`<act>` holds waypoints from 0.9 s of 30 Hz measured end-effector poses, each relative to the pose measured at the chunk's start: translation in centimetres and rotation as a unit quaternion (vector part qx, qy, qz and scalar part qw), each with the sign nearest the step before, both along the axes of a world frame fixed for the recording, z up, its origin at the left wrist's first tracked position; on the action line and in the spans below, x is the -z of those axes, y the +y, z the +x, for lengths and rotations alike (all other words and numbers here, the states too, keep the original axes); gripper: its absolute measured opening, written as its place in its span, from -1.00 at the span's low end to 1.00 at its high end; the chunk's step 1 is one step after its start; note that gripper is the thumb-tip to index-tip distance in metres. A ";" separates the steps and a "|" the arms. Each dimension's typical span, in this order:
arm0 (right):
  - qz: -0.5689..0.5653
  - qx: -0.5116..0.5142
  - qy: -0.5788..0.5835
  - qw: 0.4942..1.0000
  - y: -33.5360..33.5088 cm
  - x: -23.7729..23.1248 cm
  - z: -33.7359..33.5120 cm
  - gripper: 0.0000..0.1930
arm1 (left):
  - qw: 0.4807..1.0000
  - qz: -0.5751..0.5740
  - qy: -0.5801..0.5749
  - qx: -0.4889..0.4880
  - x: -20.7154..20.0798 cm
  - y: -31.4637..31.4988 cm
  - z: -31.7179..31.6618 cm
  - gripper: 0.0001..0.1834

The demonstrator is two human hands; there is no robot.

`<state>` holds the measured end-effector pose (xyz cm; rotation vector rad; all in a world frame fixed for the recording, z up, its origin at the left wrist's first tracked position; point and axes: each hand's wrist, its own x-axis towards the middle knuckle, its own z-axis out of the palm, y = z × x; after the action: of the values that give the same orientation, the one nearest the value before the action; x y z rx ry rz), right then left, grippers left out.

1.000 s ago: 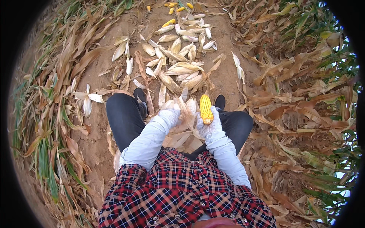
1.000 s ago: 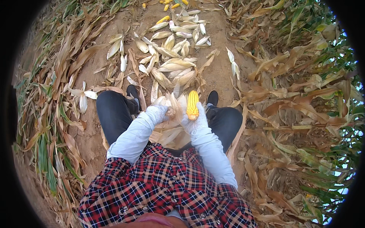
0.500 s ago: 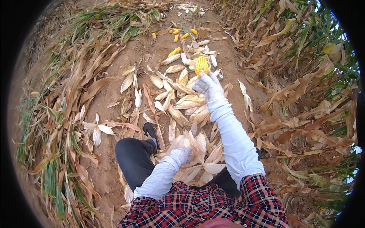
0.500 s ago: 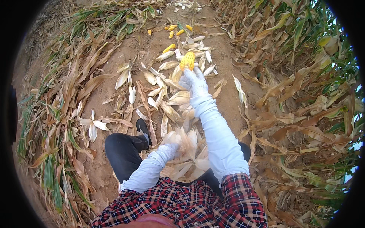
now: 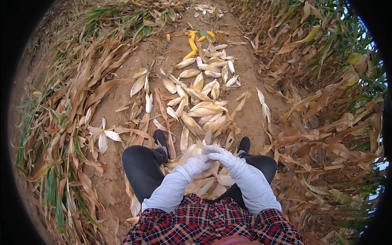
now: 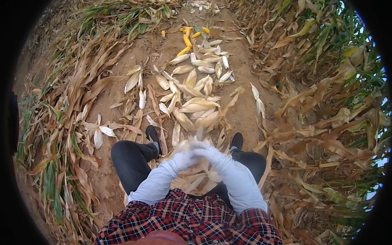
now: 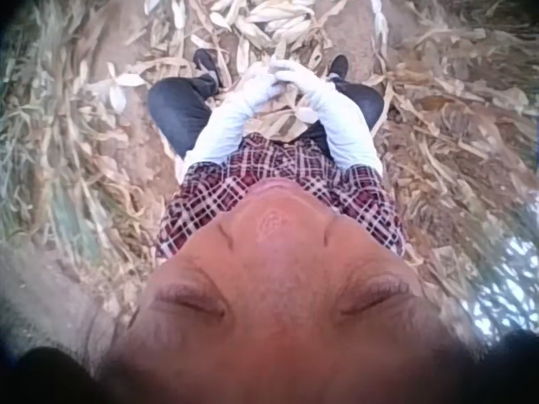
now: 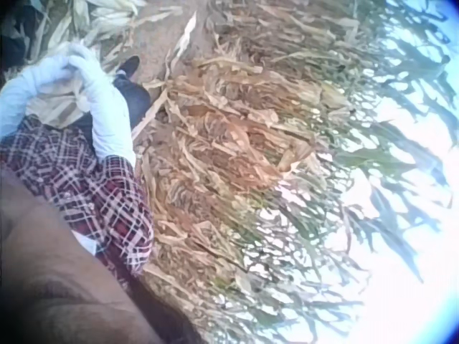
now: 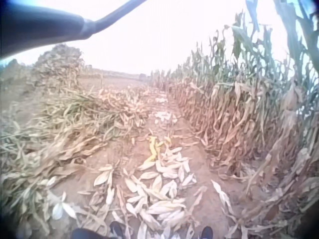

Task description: The person sits on the ground in a cornfield and shucks corn cobs by hand, removing the husks and silk. The person places the shucked corn cobs on the ground and discards the husks nearby.

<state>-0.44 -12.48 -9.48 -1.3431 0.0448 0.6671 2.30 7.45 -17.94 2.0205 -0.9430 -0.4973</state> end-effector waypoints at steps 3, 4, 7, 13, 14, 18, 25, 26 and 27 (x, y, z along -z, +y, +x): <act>0.028 0.053 -0.007 0.998 2.3 -2.7 -2.2 -0.29 | 0.960 -0.125 0.244 -0.057 -0.9 0.9 0.5 -0.60; 0.020 0.058 -0.032 0.998 2.4 -3.4 -2.6 -0.27 | 0.936 -0.182 0.289 -0.083 -1.6 1.4 0.7 -0.64; -0.048 -0.002 -0.029 0.998 0.7 -1.7 -3.2 -0.37 | 0.864 -0.233 0.437 -0.088 -7.7 0.7 0.3 -0.65; -0.386 0.024 -0.220 0.896 -4.5 2.7 -2.3 -0.69 | 0.931 0.033 0.101 -0.348 -5.2 5.5 4.3 -0.47; -0.406 0.058 -0.194 0.891 -6.8 3.8 -1.9 -0.62 | 0.895 0.040 0.059 -0.440 -4.7 6.1 4.7 -0.43; -0.515 -0.261 -0.271 0.770 -3.6 2.0 -3.6 -0.25 | 0.886 0.100 0.043 -0.451 -2.3 8.1 5.0 -0.44; -0.281 -0.190 -0.213 0.916 -0.4 0.6 -3.2 -0.24 | 0.916 0.189 0.134 -0.329 -1.4 5.8 7.8 -0.56; -0.313 -0.063 -0.292 0.902 -1.1 0.9 -3.3 -0.40 | 0.920 0.200 0.112 -0.317 -0.8 4.2 8.5 -0.55; -0.462 -0.126 -0.265 0.837 -1.6 -2.0 -2.1 -0.55 | 0.919 0.233 0.106 -0.301 0.2 3.6 9.3 -0.54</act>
<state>-2.49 -14.11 -7.46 -2.4759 -0.3024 0.4654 11.58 11.03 -18.19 2.4694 -0.0338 -0.6117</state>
